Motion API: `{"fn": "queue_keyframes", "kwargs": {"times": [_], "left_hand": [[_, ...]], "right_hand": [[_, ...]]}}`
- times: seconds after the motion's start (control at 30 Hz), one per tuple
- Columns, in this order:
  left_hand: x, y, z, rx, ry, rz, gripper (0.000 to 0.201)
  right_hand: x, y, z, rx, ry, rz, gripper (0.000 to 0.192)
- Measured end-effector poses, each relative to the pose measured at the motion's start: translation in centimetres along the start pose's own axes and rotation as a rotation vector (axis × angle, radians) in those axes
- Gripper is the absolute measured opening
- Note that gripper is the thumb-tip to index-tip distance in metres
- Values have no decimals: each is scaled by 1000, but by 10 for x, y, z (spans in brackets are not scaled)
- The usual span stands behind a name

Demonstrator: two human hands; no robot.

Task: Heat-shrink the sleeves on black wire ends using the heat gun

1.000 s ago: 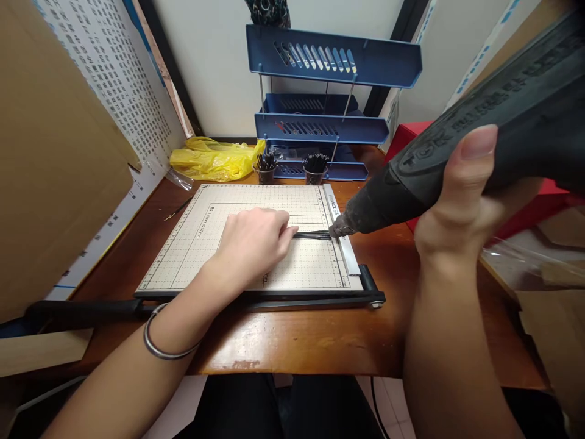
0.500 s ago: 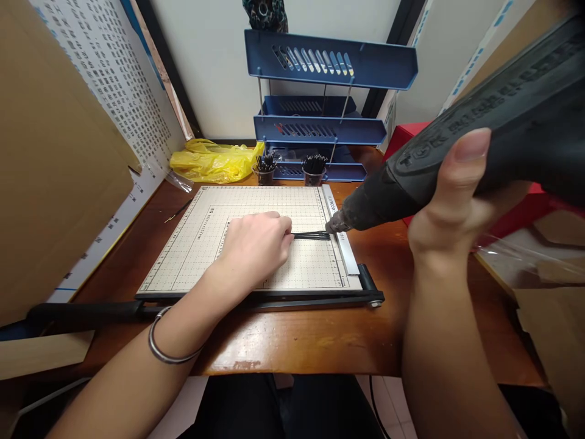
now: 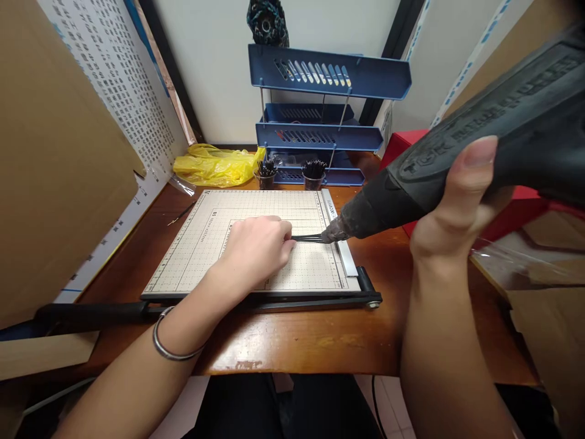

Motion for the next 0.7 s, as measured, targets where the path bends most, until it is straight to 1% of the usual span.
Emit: {"fn": "queue_keyframes", "kwargs": {"times": [0.1,0.23,0.3,0.43,0.53,0.63,0.7], "left_hand": [[-4,0,-5,-22,-6,-9,29],[-9,1,-7,-62,-34,-25,35],[-10,1,-7,-72,-41,-20,37],[-8,2,-7,-72,-65,-8,37],[-9,2,-8,-63,-75,-16,36],[-10,3,-9,-75,-71,-7,38],[-9,4,-9,-110,-44,56,41]], "right_hand": [[0,3,0,6,28,20,33],[-2,11,-1,77,45,97,41],[-4,12,-1,97,47,99,40],[-8,7,-1,77,90,64,32],[-10,5,0,76,147,120,33],[-16,6,4,138,110,158,40],[-22,6,10,201,34,199,43]]}}
Point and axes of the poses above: each hand's wrist, its own y-axis away from the middle knuckle, its own z-axis out of the palm, x = y × z, the point moved 2 cm from there along -y, towards the middle knuckle, and after that the axes turned 4 degrees about -z, right-handed, at the moved point
